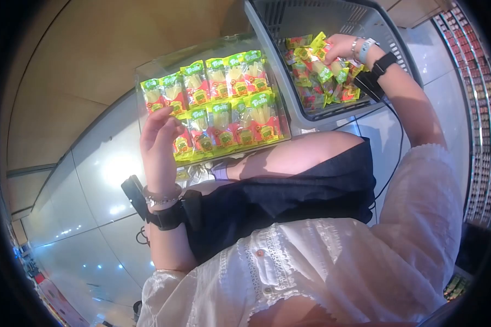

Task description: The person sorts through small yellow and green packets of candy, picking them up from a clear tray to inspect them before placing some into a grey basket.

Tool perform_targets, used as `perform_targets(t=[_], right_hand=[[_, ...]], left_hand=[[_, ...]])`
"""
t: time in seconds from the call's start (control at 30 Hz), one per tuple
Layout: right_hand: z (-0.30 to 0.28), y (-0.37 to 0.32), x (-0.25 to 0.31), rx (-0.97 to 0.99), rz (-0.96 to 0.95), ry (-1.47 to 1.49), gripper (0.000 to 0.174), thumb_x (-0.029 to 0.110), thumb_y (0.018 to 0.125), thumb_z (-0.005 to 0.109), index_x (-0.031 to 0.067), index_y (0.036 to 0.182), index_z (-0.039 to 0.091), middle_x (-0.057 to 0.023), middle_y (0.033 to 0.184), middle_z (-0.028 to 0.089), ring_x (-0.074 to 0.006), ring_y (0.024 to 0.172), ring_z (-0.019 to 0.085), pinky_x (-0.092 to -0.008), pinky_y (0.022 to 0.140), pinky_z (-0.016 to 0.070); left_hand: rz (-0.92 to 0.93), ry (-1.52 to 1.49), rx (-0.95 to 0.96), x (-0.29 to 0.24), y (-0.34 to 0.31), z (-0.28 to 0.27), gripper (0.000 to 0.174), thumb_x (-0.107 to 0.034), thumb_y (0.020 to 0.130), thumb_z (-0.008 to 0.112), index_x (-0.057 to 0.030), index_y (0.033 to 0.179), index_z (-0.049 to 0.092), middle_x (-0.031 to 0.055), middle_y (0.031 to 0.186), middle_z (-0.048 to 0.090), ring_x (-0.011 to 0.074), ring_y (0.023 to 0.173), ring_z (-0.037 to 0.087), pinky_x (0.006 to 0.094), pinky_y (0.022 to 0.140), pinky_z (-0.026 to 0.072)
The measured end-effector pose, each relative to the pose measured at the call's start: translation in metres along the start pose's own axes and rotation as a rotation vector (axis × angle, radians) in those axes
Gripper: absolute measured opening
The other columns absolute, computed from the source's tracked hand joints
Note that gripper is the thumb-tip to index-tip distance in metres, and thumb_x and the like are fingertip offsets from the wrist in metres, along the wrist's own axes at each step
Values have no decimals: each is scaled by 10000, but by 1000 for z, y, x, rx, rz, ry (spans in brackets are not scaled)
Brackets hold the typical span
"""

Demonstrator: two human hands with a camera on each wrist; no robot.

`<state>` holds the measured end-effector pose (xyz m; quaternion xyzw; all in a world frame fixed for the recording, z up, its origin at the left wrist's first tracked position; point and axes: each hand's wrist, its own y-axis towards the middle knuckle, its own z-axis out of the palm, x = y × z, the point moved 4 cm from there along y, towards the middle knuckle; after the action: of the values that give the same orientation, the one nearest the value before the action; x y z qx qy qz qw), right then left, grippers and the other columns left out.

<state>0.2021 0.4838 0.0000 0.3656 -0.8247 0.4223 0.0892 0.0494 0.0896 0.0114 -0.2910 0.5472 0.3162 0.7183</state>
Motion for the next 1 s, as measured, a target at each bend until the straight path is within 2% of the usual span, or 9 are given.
perform_targets(t=[0.17,0.3,0.4,0.47,0.57,0.6,0.7,0.73,1.0], right_hand=[[-31,-56,31,-207,-183,241,337,118,636,655,-16,928,554,-47,821,596,-112,730,559,-241,659,437],[-13,-136,117,-271,-424,382,384,110,659,666,1,1002,530,-37,869,593,-93,753,557,-230,679,452],[35,-171,170,-310,-567,384,309,88,665,666,-9,941,566,-40,860,595,-98,744,562,-233,652,460],[78,-184,204,-264,-699,356,283,92,666,657,1,922,580,-44,836,602,-109,724,565,-238,637,459],[122,-186,244,-391,-1032,-12,312,127,638,647,20,925,587,-94,752,598,-184,642,565,-273,598,445],[134,-179,251,-271,-992,-55,348,153,616,649,26,932,583,-128,726,572,-248,628,550,-301,580,435],[148,-162,264,-270,-1014,89,340,154,610,655,29,919,586,-118,701,574,-257,634,555,-309,576,436],[151,-157,265,-267,-1019,125,373,155,603,659,35,946,576,-121,733,576,-259,629,556,-313,582,439],[155,-126,256,-349,-1032,240,441,188,604,729,18,964,540,-113,860,583,-209,755,575,-286,687,450]], left_hand=[[-1,-55,40,0,-9,6,207,-59,807,491,-28,1007,534,18,828,548,91,765,524,231,718,421],[-38,-60,188,-6,-20,19,283,-100,815,512,-28,1088,484,44,895,541,125,848,536,269,748,442],[-83,-160,333,-18,-34,35,570,-243,771,608,-56,1240,345,99,1082,493,186,992,509,305,805,443],[32,-368,441,-26,-40,41,916,-374,659,710,-87,1333,160,133,1246,370,234,1110,434,366,862,420],[190,-500,498,-44,-48,39,990,-256,623,755,-104,1351,102,144,1284,304,228,1164,357,373,920,355],[264,-449,469,-41,-47,31,922,-248,593,777,-87,1320,233,148,1278,317,224,1181,332,387,958,308],[312,-234,414,-30,-36,5,781,-245,600,771,-71,1249,374,144,1274,321,222,1203,297,387,977,279],[311,-207,372,-30,-35,2,642,-208,625,754,-48,1173,461,136,1264,332,216,1165,357,355,937,336],[107,-540,215,-18,-28,13,511,-73,718,653,-7,1169,421,81,1059,515,159,957,524,278,807,443]])
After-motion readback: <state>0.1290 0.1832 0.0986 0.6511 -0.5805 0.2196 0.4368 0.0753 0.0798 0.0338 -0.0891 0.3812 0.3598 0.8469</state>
